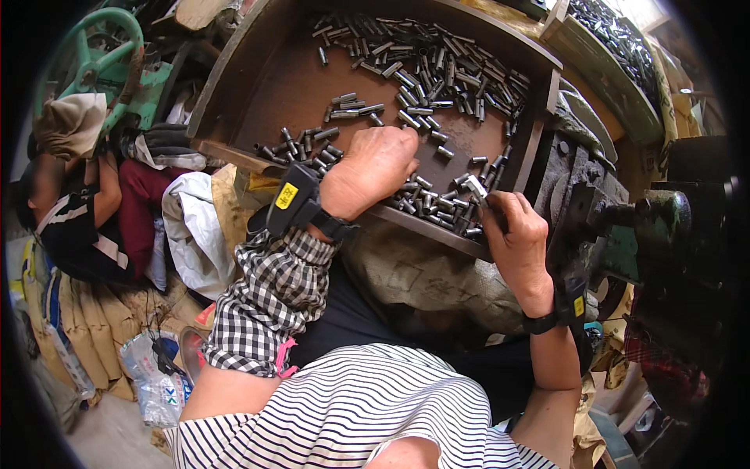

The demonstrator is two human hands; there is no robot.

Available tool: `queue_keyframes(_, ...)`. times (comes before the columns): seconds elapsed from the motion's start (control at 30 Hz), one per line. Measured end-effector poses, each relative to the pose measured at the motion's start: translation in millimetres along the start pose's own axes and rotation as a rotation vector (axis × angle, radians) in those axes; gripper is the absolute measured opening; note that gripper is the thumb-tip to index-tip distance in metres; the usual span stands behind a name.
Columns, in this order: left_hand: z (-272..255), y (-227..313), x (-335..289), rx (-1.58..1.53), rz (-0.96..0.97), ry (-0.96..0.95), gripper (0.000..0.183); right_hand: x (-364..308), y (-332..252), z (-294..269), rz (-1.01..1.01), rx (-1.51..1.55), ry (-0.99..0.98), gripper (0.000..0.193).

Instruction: Assembling small metal pins into sockets and using a manual press machine to secure them.

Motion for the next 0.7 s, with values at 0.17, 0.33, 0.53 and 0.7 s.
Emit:
queue_keyframes(0.17, 4, -1, 1, -0.036, 0.020, 0.012, 0.019, 3, 8, -5, 0.227, 0.348, 0.020, 0.015)
queue_keyframes(0.33, -3, 13, 5, -0.450, 0.002, 0.012, 0.020, -4, 17, -6, 0.476, 0.738, 0.103, 0.012)
queue_keyframes(0.53, 3, 43, 2, -1.345, -0.154, -0.389, 0.019, -3, 25, -5, 0.616, 1.044, 0.174, 0.016)
queue_keyframes(0.7, 6, 50, 3, -1.595, -0.161, -0.383, 0.018, -3, 26, -7, 0.606, 1.020, 0.232, 0.018)
Point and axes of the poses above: each hand's wrist, its own x-axis towards the middle knuckle, its own z-axis out of the palm, y = z × x, the point moved 5 cm from there along x, towards the middle knuckle, and after that the axes turned 10 degrees about x, right-handed, at the moved point
